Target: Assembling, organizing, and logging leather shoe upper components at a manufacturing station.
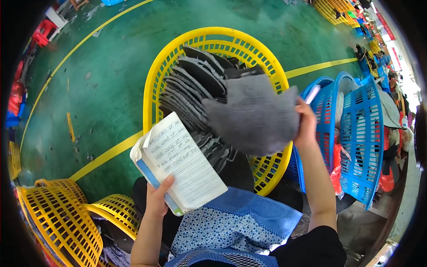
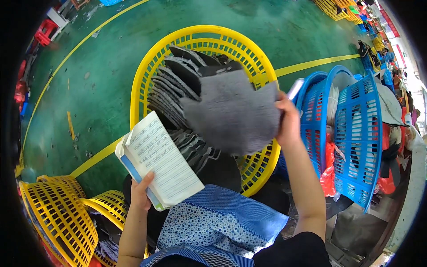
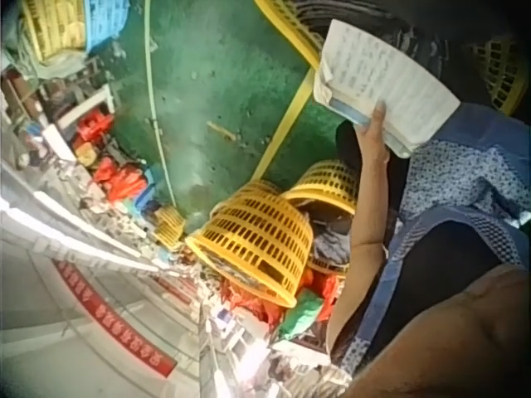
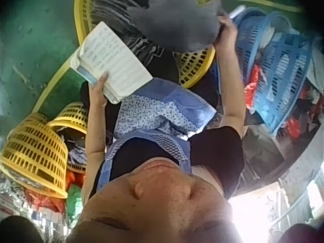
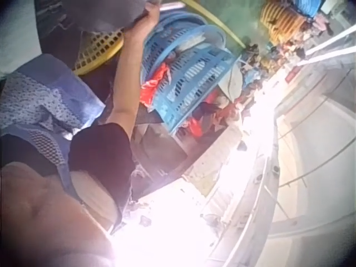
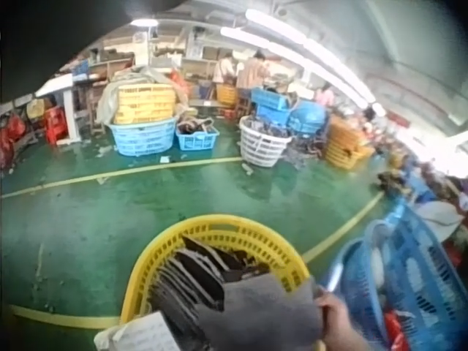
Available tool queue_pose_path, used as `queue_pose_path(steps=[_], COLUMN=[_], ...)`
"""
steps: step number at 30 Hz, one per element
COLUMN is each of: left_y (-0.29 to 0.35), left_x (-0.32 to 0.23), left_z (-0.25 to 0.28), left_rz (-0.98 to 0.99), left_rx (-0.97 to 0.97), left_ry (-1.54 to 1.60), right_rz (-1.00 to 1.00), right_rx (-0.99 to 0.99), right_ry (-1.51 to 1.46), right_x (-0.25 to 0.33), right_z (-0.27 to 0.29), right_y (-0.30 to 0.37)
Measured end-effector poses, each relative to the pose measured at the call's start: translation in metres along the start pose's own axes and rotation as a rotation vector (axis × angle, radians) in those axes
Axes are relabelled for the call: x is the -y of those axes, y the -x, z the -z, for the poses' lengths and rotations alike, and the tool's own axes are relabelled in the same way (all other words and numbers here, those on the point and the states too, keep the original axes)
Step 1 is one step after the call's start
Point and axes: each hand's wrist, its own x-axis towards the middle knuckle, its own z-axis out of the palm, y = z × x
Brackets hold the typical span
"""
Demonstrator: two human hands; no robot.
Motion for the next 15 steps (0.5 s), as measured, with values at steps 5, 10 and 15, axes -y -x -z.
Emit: queue_pose_path(steps=[5,10,15], left_y=[0.017,0.033,0.046], left_x=[0.01,0.02,0.029], left_z=[0.022,0.011,-0.029], left_rz=[0.048,0.117,0.198], left_rx=[-0.014,0.005,0.232], left_ry=[0.012,-0.03,-0.072], right_rz=[-0.064,0.482,0.488], right_rx=[-0.118,-0.258,-0.102], right_ry=[0.602,0.961,0.645], right_x=[-0.104,-0.103,-0.032], right_z=[0.025,0.016,0.006], right_y=[-0.047,-0.016,0.054])
